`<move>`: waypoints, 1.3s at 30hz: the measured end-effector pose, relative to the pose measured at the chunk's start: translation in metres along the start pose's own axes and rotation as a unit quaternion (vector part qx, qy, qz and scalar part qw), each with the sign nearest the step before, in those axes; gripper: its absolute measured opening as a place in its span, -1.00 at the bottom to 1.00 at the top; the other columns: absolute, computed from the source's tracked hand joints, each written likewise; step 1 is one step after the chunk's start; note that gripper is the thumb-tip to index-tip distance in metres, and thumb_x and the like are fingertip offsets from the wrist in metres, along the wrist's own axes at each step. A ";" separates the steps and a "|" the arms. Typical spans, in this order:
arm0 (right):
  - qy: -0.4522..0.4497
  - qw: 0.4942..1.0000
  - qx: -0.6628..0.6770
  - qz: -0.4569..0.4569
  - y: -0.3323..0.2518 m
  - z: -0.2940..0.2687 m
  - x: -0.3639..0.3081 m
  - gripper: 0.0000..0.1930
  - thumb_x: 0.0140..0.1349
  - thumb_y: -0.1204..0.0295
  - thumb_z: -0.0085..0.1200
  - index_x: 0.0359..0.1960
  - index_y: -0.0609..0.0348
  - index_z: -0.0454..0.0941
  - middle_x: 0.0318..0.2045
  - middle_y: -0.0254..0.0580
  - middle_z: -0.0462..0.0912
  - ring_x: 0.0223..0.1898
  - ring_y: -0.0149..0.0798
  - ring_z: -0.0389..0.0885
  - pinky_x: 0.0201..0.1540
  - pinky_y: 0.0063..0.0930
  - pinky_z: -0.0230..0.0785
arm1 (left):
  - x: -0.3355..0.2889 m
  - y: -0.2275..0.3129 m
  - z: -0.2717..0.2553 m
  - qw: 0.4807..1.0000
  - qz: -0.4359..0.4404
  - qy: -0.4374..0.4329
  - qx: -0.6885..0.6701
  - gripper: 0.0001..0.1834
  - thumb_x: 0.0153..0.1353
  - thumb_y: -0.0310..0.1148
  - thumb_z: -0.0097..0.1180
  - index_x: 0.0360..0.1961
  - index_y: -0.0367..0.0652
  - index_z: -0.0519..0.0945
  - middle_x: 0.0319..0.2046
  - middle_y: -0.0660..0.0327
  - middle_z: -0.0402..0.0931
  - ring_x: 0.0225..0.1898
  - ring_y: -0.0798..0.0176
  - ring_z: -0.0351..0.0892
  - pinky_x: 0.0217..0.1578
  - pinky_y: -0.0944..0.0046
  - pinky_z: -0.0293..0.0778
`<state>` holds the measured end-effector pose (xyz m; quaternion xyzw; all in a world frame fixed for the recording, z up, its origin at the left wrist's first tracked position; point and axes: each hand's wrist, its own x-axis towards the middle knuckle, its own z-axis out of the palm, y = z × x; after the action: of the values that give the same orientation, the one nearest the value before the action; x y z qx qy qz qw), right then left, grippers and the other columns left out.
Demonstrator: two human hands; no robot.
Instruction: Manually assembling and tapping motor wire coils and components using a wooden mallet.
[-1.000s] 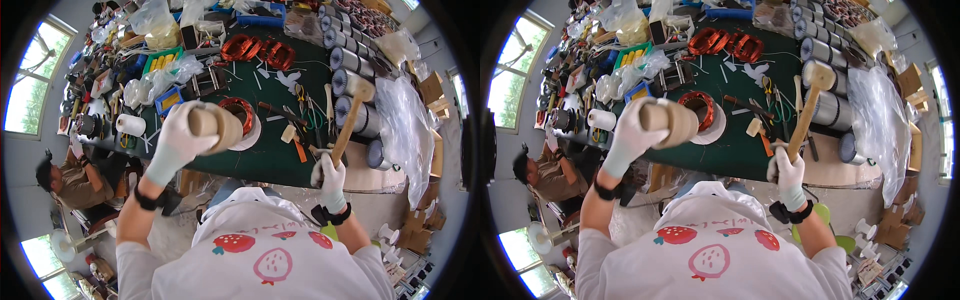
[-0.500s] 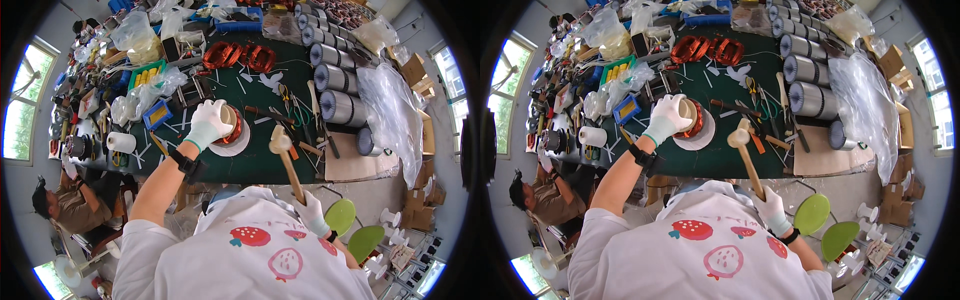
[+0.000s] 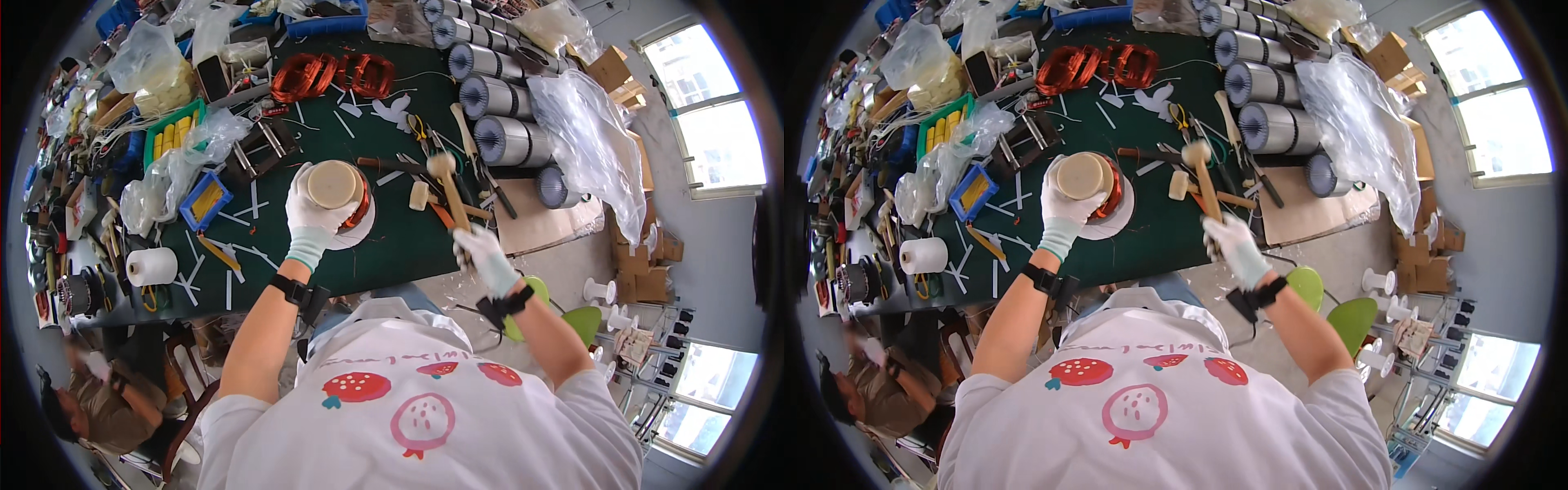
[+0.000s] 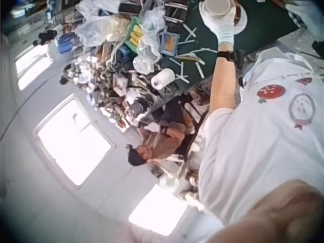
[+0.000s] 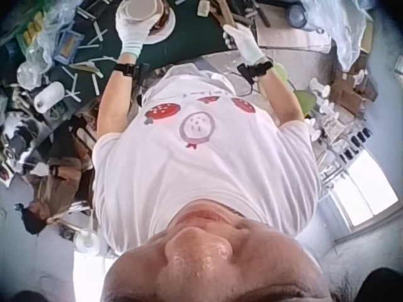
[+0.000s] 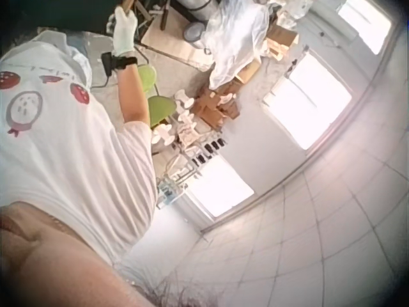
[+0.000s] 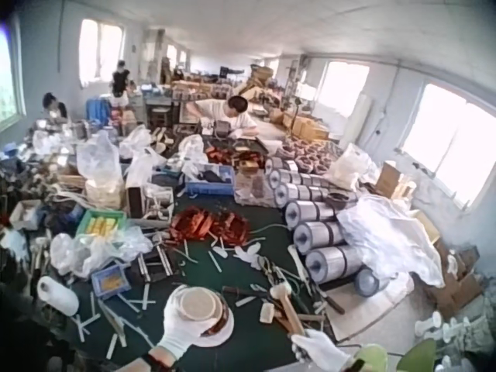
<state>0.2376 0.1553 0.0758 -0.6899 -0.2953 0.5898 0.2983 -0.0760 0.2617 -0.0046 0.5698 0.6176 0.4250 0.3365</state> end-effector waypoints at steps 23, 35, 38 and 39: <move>0.062 0.764 -0.601 -0.227 0.085 -0.097 0.216 -0.71 0.05 0.46 0.28 -0.14 0.05 0.60 -0.13 -0.07 0.68 0.03 0.11 0.60 0.08 -0.05 0.49 | -0.002 -0.002 0.002 0.998 -0.033 0.014 0.042 0.12 -0.34 -0.27 0.70 0.33 -0.13 0.36 0.26 0.09 0.40 0.29 0.04 0.47 0.35 0.12 0.45; -0.217 0.941 -0.099 -0.242 -0.161 0.031 0.076 -0.84 0.41 0.38 0.18 -0.15 0.23 0.60 -0.52 -0.42 0.53 -0.54 -0.49 0.47 -0.48 -0.60 0.31 | -0.006 0.009 -0.006 0.984 0.045 -0.005 0.174 0.15 -0.29 -0.24 0.73 0.38 -0.10 0.33 0.34 0.11 0.36 0.37 0.10 0.41 0.37 0.10 0.42; -0.375 0.843 0.180 -0.342 -0.176 0.038 0.069 -0.80 0.46 0.30 0.12 -0.02 0.12 0.56 -0.52 -0.42 0.47 -0.55 -0.49 0.42 -0.54 -0.52 0.28 | -0.001 0.010 -0.006 1.000 -0.004 -0.011 0.024 0.09 -0.28 -0.22 0.70 0.35 -0.04 0.38 0.28 0.10 0.45 0.32 0.05 0.46 0.36 0.07 0.43; -0.446 0.797 0.255 -0.318 -0.172 0.045 0.079 -0.78 0.46 0.26 0.13 -0.02 0.10 0.57 -0.52 -0.44 0.46 -0.56 -0.45 0.42 -0.53 -0.51 0.29 | 0.001 0.006 -0.002 1.000 0.000 -0.005 0.020 0.09 -0.28 -0.22 0.70 0.35 -0.04 0.38 0.28 0.10 0.45 0.32 0.05 0.46 0.36 0.07 0.43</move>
<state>0.1941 0.3295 0.1499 -0.1165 -0.4372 0.7579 0.4700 -0.0754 0.2622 0.0015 0.5783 0.6242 0.4099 0.3285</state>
